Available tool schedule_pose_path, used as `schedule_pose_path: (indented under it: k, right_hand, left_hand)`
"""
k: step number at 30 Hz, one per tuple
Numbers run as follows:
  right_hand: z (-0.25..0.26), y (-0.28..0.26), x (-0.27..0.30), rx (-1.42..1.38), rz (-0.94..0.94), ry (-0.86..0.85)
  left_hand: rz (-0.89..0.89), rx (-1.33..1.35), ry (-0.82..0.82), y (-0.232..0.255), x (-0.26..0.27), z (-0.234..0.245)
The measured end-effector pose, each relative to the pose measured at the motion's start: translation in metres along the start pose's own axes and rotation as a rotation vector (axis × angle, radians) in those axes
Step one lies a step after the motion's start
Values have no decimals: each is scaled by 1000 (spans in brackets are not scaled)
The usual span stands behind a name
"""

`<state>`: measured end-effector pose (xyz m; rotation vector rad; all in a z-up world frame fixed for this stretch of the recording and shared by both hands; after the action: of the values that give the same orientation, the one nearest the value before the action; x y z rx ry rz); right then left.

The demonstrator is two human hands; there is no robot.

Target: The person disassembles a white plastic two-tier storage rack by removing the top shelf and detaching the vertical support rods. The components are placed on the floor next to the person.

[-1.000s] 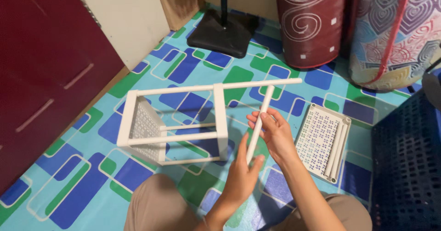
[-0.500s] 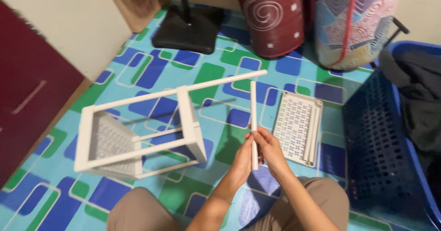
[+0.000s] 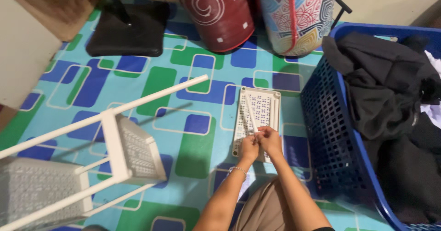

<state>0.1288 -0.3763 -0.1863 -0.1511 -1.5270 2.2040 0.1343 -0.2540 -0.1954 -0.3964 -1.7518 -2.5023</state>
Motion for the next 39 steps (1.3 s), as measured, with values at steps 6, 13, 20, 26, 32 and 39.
schedule_pose_path:
  k: [6,13,20,26,32,39]
  right_hand:
    - [17,9,-11,222,3,107]
    - [48,28,-30,171,-119,409]
    - [54,58,-33,108,-264,374]
    - [38,51,-29,207,-159,285]
    - [46,36,-24,400,116,450]
    - [39,39,-26,301,-68,322]
  left_hand:
    - [-17,-274,-38,20,-16,-1]
    - [105,-269,-96,38,-22,-8]
    - [50,-273,-125,27,-20,-21]
    - [-106,-363,-198,16,-23,-41]
    - [3,-185,-124,18,-22,-45]
    - [12,-111,-168,15,-22,-54]
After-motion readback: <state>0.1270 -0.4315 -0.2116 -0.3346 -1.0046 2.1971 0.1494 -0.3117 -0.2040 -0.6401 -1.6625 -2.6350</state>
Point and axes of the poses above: each hand's wrist, its own x-axis away from the middle knuckle, its own z-axis out of the back of the hand, y = z × x, the point moved 4 cm from there along -x, towards the middle knuckle, and after that the axes turned 1 degree about -x, right-handed, at the moved point
